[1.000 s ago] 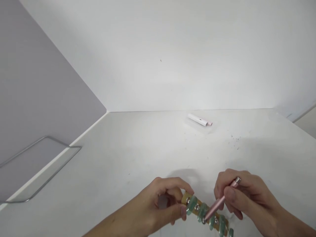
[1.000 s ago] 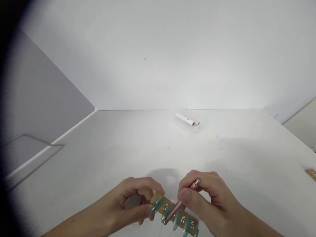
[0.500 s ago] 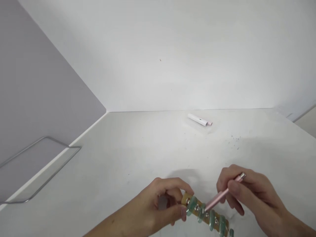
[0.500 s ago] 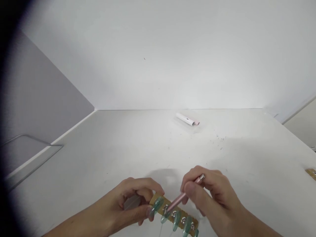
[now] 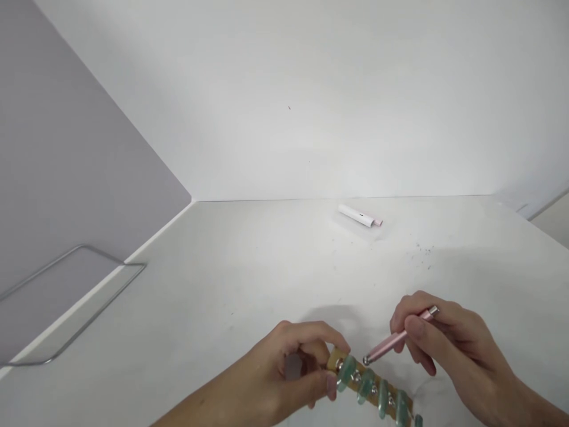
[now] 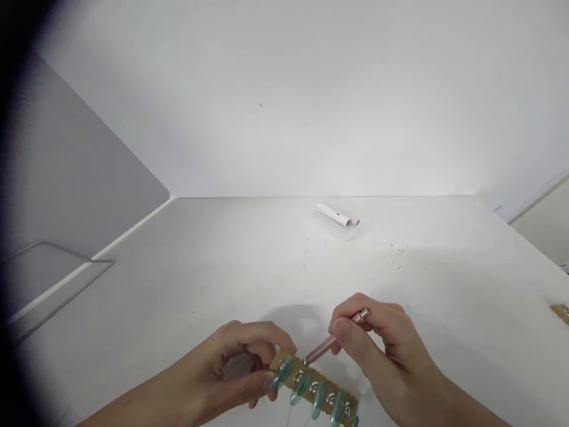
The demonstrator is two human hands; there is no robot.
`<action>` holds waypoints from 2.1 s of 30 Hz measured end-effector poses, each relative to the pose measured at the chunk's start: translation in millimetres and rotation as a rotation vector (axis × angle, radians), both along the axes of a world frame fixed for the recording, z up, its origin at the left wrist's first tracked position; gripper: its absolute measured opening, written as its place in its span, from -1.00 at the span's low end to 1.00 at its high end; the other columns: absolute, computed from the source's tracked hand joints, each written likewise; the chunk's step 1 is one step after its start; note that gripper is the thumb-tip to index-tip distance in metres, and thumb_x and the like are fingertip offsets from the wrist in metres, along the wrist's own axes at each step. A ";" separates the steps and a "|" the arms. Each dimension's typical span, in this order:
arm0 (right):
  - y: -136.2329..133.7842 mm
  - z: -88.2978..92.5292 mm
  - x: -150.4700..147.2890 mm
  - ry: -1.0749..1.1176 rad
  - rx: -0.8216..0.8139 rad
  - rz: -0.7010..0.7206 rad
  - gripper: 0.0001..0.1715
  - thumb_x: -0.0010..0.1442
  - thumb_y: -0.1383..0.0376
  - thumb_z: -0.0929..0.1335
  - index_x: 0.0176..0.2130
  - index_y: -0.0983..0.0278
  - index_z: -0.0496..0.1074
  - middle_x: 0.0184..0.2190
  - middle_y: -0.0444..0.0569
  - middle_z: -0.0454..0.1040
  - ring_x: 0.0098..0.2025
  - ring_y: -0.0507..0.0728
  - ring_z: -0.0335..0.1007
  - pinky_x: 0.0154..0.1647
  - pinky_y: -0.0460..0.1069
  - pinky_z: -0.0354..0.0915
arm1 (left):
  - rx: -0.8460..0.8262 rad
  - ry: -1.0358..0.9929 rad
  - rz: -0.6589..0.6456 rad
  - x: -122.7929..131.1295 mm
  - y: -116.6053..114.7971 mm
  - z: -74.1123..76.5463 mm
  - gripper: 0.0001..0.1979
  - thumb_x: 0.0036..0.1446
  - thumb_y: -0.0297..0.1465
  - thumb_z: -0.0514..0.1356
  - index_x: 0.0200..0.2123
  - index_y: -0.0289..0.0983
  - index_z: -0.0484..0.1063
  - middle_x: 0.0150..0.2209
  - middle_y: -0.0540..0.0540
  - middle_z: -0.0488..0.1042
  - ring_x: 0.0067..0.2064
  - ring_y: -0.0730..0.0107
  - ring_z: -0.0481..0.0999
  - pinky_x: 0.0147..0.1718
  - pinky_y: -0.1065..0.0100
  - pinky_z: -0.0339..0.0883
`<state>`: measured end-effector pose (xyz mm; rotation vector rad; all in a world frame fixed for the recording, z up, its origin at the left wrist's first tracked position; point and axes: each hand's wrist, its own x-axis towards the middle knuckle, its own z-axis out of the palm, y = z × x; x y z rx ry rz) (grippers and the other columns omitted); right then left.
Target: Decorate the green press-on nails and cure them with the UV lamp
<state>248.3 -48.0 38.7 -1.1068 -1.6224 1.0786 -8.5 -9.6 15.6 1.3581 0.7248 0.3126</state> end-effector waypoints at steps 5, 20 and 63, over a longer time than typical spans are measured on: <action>0.4 2.7 -1.2 -0.012 0.014 0.014 -0.64 0.48 0.16 0.25 -0.31 0.19 0.48 -0.54 -0.18 0.41 -0.58 -0.02 0.17 -0.60 -0.14 0.17 | 0.010 0.013 -0.004 0.1 0.1 1.0 -0.86 0.31 -0.35 0.25 -0.13 -0.29 0.51 -0.34 -0.07 0.52 -0.38 0.44 0.39 -0.38 0.44 0.29; -1.5 5.6 -1.6 -0.041 -0.013 0.049 -0.61 0.48 0.11 0.24 -0.30 0.19 0.49 -0.57 -0.20 0.35 -0.60 -0.02 0.17 -0.61 -0.13 0.15 | 0.006 0.009 -0.005 -0.7 1.6 1.4 -0.83 0.31 -0.31 0.26 -0.13 -0.29 0.50 -0.35 -0.07 0.53 -0.38 0.46 0.39 -0.37 0.45 0.31; 2.2 10.7 -9.7 -0.192 0.155 -0.078 -0.65 0.39 0.32 0.25 -0.45 0.22 0.36 -0.61 -0.20 0.38 -0.63 -0.02 0.20 -0.62 -0.11 0.13 | -0.143 0.079 -0.004 -4.9 6.6 -3.5 -0.80 0.23 -0.40 0.23 -0.08 -0.29 0.45 -0.34 -0.04 0.56 -0.46 0.48 0.46 -0.56 0.50 0.12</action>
